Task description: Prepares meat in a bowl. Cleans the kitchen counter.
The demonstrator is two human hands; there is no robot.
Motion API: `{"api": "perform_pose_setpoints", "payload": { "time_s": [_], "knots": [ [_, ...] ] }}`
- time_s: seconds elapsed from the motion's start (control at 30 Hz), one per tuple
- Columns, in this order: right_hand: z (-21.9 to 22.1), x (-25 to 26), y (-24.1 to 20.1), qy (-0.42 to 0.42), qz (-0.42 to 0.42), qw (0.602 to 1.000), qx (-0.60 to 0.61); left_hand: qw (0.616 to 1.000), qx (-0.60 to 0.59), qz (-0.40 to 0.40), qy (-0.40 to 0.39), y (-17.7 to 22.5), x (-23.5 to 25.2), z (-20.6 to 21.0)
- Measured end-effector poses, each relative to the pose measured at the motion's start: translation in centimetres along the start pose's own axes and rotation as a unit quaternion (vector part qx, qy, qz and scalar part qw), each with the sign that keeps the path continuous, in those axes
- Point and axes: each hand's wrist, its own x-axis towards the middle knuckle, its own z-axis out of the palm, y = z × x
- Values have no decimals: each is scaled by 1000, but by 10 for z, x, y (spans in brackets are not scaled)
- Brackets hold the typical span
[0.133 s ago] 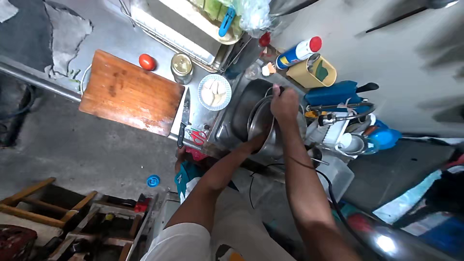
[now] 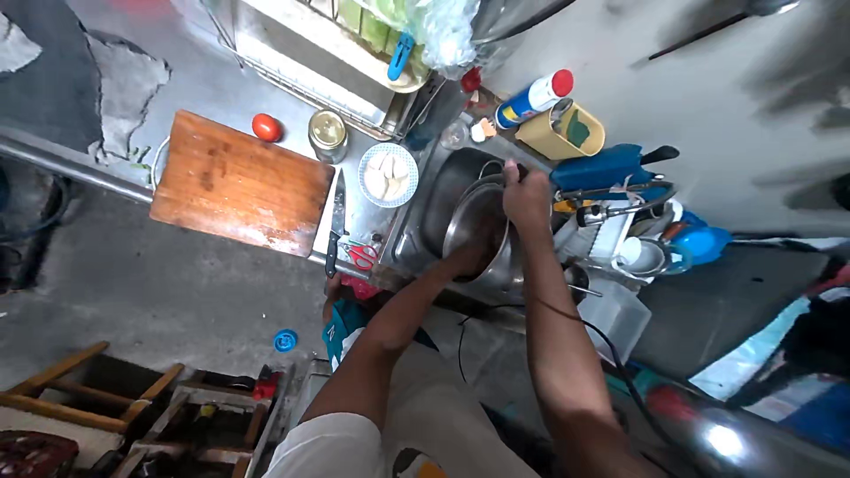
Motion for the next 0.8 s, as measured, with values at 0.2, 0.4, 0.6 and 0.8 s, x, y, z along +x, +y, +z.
{"api": "perform_pose_setpoints", "payload": {
  "time_s": [0.2,0.4,0.6,0.8],
  "knots": [
    [-28,-39,91,76,35,951,298,970,141,164,111,-67,6,-10],
    [-11,-86,169,152,135,827,525,981,63,-88,161,-48,-53,-45],
    [11,-93,234,122,141,754,630,967,-66,-243,-23,-46,-42,-7],
    [1,-55,322,36,127,747,651,950,146,-274,31,0,5,24]
  ]
}}
